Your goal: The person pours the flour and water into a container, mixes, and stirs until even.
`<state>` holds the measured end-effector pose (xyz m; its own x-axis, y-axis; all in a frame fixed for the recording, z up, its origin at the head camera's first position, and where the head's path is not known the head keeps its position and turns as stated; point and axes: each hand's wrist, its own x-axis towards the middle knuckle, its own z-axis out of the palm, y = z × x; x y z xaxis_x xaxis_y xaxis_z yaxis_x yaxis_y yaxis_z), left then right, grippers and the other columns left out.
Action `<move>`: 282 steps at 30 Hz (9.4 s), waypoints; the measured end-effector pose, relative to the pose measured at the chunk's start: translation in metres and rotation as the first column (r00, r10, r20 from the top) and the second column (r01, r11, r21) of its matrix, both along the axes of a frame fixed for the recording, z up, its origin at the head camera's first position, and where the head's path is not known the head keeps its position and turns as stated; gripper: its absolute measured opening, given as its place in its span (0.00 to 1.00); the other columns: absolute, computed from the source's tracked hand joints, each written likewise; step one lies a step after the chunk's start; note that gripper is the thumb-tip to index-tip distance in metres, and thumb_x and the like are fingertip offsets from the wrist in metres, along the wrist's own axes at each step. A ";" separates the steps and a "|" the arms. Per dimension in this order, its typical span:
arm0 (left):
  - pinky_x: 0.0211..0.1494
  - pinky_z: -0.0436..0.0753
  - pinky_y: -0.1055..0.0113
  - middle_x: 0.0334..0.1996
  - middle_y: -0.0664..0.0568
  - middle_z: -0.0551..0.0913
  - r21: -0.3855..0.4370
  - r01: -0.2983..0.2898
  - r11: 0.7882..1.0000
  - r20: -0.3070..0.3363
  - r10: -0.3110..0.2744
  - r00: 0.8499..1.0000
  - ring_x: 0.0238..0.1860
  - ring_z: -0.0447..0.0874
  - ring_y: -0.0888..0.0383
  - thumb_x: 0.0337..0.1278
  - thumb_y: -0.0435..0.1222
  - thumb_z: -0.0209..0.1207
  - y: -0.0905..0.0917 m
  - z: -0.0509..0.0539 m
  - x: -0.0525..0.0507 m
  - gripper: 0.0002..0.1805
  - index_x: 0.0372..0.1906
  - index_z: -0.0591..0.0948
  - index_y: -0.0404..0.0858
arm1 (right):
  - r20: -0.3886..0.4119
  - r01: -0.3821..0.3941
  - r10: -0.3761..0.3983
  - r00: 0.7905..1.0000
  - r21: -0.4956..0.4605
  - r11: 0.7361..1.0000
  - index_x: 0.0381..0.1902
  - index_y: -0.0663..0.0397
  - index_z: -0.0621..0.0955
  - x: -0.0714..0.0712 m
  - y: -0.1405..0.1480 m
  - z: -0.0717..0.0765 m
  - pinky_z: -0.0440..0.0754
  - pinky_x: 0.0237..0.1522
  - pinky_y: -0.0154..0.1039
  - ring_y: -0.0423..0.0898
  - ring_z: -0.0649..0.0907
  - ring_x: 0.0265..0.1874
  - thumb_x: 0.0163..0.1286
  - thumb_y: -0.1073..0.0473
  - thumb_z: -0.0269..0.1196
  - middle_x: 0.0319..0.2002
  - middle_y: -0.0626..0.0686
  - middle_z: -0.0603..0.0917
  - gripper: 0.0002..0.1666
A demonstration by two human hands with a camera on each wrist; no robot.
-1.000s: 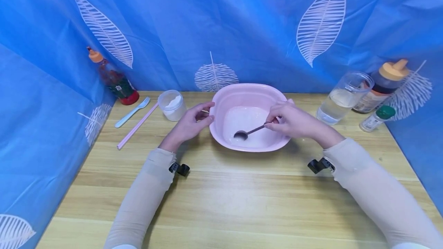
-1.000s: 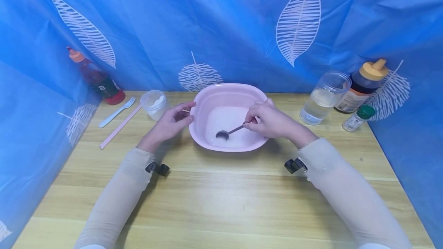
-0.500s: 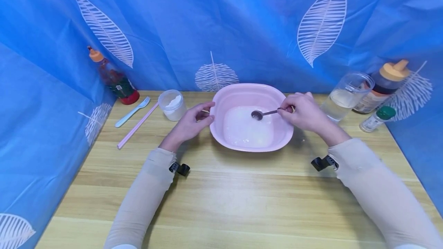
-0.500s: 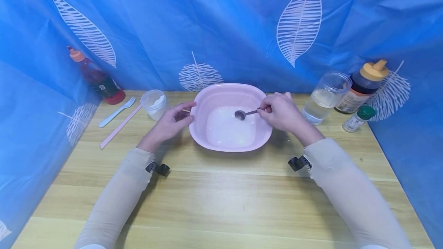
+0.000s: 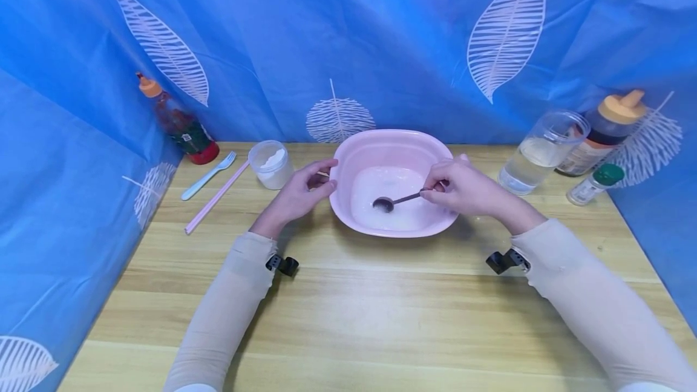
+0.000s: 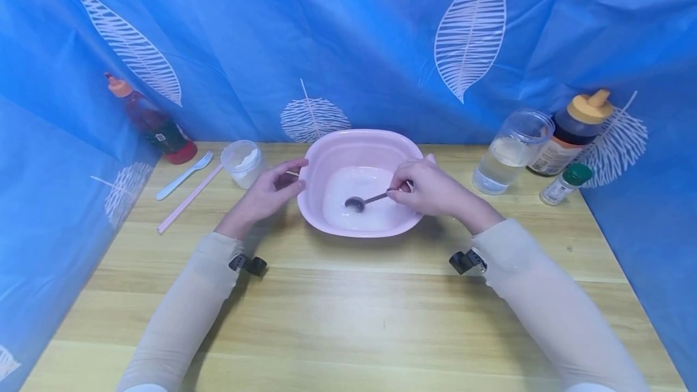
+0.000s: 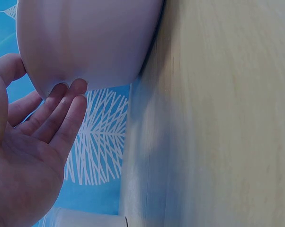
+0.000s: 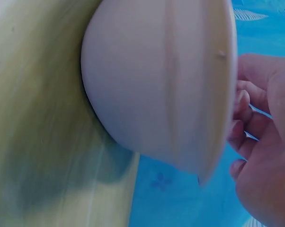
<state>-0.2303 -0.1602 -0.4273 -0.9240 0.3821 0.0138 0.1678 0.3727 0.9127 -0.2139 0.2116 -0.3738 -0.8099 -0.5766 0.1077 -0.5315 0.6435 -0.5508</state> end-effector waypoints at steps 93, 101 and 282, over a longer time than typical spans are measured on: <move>0.73 0.81 0.45 0.67 0.36 0.79 0.027 0.012 1.000 0.004 -0.012 1.000 0.66 0.84 0.39 0.77 0.37 0.62 -0.001 -0.001 -0.003 0.31 0.79 0.72 0.37 | -0.170 0.071 -0.048 0.984 0.130 0.989 0.30 0.54 0.90 0.002 -0.024 -0.003 0.59 0.51 0.52 0.49 0.75 0.38 0.69 0.64 0.72 0.26 0.47 0.84 0.06; 0.74 0.81 0.45 0.67 0.36 0.79 0.025 0.009 1.000 0.005 -0.009 1.000 0.66 0.84 0.38 0.77 0.37 0.62 0.000 -0.001 -0.003 0.31 0.79 0.73 0.37 | -0.053 -0.013 0.023 0.998 0.172 0.985 0.28 0.48 0.88 0.015 -0.006 0.016 0.55 0.48 0.48 0.45 0.73 0.37 0.69 0.63 0.74 0.24 0.43 0.76 0.08; 0.73 0.81 0.44 0.68 0.37 0.80 0.016 0.004 1.000 -0.006 -0.004 1.000 0.66 0.84 0.39 0.76 0.38 0.63 -0.001 -0.003 -0.005 0.31 0.79 0.73 0.39 | -0.204 0.024 -0.009 0.979 0.072 0.997 0.27 0.51 0.89 0.020 -0.006 0.003 0.57 0.48 0.46 0.43 0.74 0.31 0.66 0.66 0.74 0.23 0.43 0.78 0.08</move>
<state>-0.2353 -0.1613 -0.4299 -0.9222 0.3858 0.0252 0.1744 0.3570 0.9177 -0.1935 0.2056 -0.3712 -0.7850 -0.5758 0.2286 -0.6162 0.6881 -0.3831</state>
